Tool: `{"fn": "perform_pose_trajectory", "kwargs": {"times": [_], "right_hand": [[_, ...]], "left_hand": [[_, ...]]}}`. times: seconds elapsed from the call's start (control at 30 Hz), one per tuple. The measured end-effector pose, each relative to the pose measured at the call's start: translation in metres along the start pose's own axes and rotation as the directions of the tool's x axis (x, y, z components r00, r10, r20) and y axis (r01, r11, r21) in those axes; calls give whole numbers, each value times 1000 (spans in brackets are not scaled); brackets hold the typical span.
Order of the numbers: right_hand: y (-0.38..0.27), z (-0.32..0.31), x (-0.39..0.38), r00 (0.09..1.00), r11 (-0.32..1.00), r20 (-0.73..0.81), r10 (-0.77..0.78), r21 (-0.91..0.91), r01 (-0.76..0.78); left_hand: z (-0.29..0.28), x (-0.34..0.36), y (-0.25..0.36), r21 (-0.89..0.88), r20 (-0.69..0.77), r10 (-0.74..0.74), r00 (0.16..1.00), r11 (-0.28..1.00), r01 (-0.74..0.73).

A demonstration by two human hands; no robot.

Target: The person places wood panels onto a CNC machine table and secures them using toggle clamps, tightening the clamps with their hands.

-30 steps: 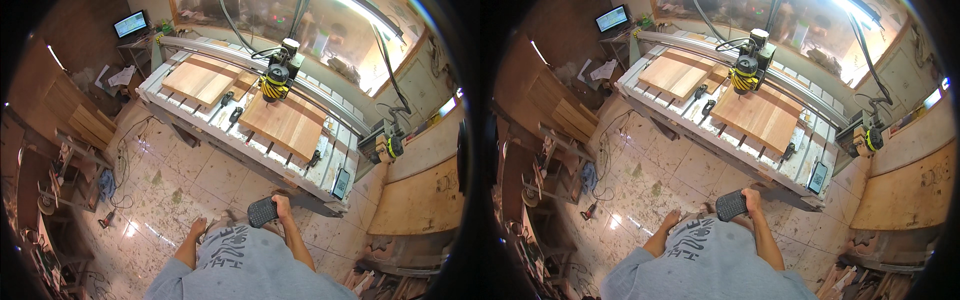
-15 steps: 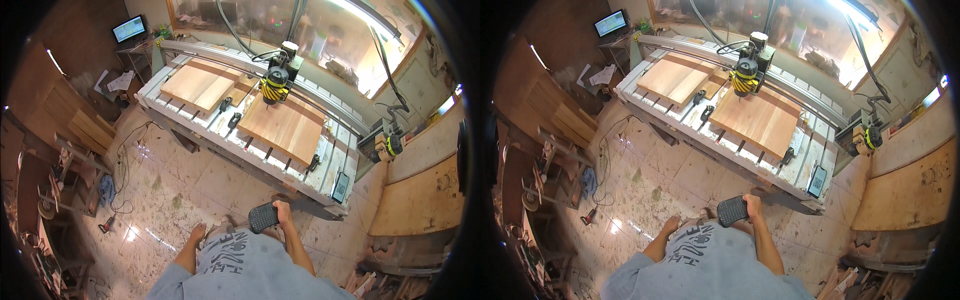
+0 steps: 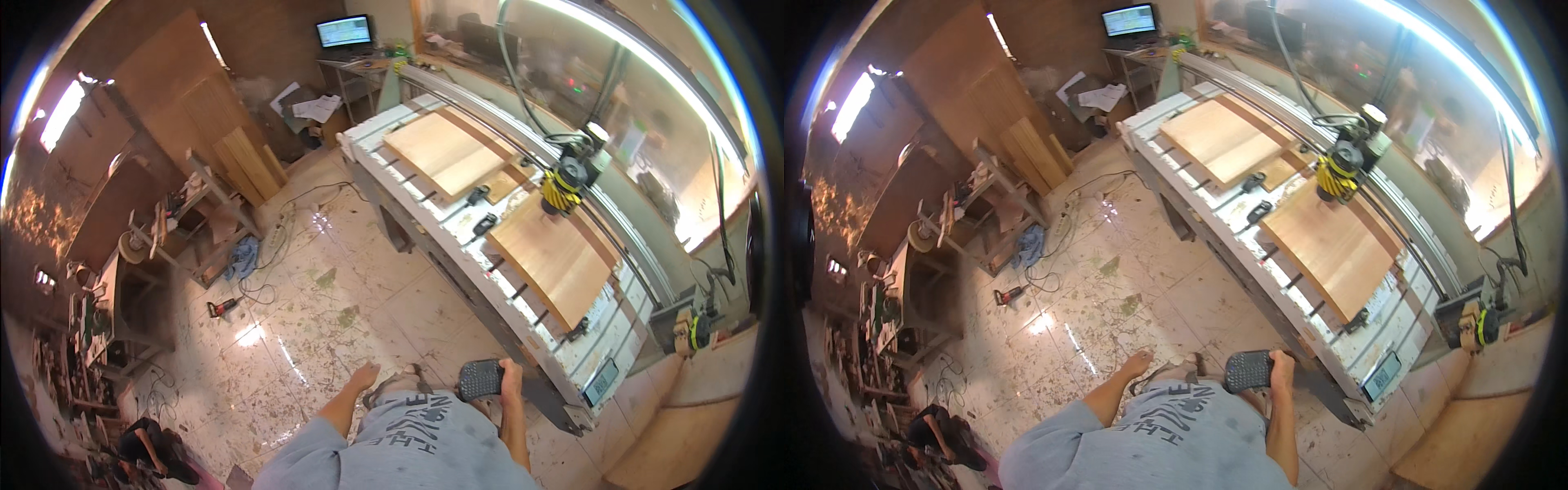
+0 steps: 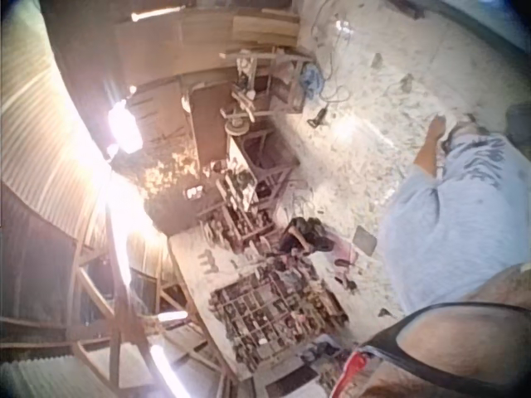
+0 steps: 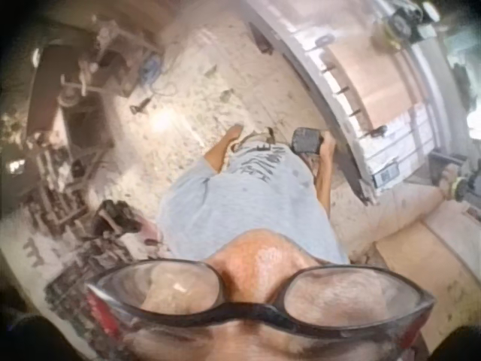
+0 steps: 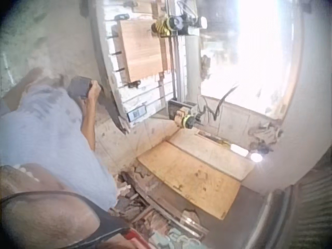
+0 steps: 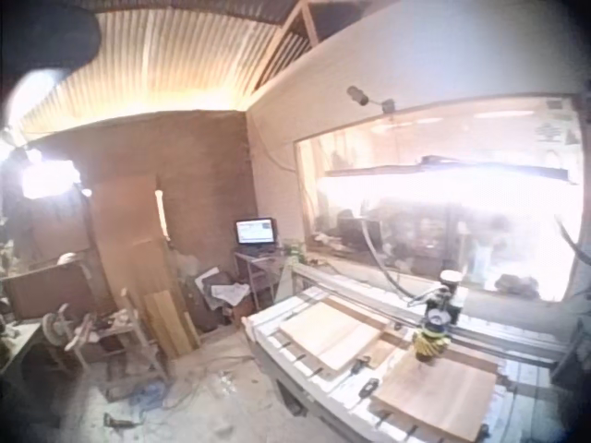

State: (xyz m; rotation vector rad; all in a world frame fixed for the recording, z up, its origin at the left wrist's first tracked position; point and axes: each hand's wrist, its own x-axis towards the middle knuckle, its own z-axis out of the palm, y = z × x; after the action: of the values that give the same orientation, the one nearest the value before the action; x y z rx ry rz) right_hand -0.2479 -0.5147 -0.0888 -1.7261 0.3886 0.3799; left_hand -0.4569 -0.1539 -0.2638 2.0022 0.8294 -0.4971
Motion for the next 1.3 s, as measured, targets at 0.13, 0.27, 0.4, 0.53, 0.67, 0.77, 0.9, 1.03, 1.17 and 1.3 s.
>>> {"fn": "perform_pose_trajectory", "kwargs": {"times": [0.13,0.27,0.4,0.53,0.67,0.77,0.9,1.03,1.17,1.3], "right_hand": [[-22,-8,10,985,986,84,-149,-64,155],[-9,-30,36,899,854,204,-388,-288,433],[-7,-54,41,898,863,183,-400,-257,436],[-31,-62,33,986,991,110,-125,-37,130],[-28,-83,49,986,988,80,-147,51,143],[-28,-89,53,990,993,90,-107,58,102],[-28,-102,59,996,999,85,-28,39,25],[-27,-102,61,986,990,90,-139,3,139],[-28,-105,63,985,990,109,-136,-18,139],[-33,-108,58,985,994,149,-92,68,82]], "left_hand": [[18,-28,7,27,-18,-88,996,996,88],[39,-40,9,-57,65,-209,976,975,212],[52,-42,24,-97,122,-233,965,965,245],[63,-21,6,-95,66,-105,992,989,111],[70,-23,60,-164,75,-133,988,976,144],[85,-20,55,-120,27,-67,997,990,70],[95,-24,59,-19,76,-121,990,992,123],[103,-25,39,-9,90,-124,988,992,125],[102,-17,27,-6,65,-116,991,993,116],[107,-14,28,-58,50,-108,993,992,110]]}}
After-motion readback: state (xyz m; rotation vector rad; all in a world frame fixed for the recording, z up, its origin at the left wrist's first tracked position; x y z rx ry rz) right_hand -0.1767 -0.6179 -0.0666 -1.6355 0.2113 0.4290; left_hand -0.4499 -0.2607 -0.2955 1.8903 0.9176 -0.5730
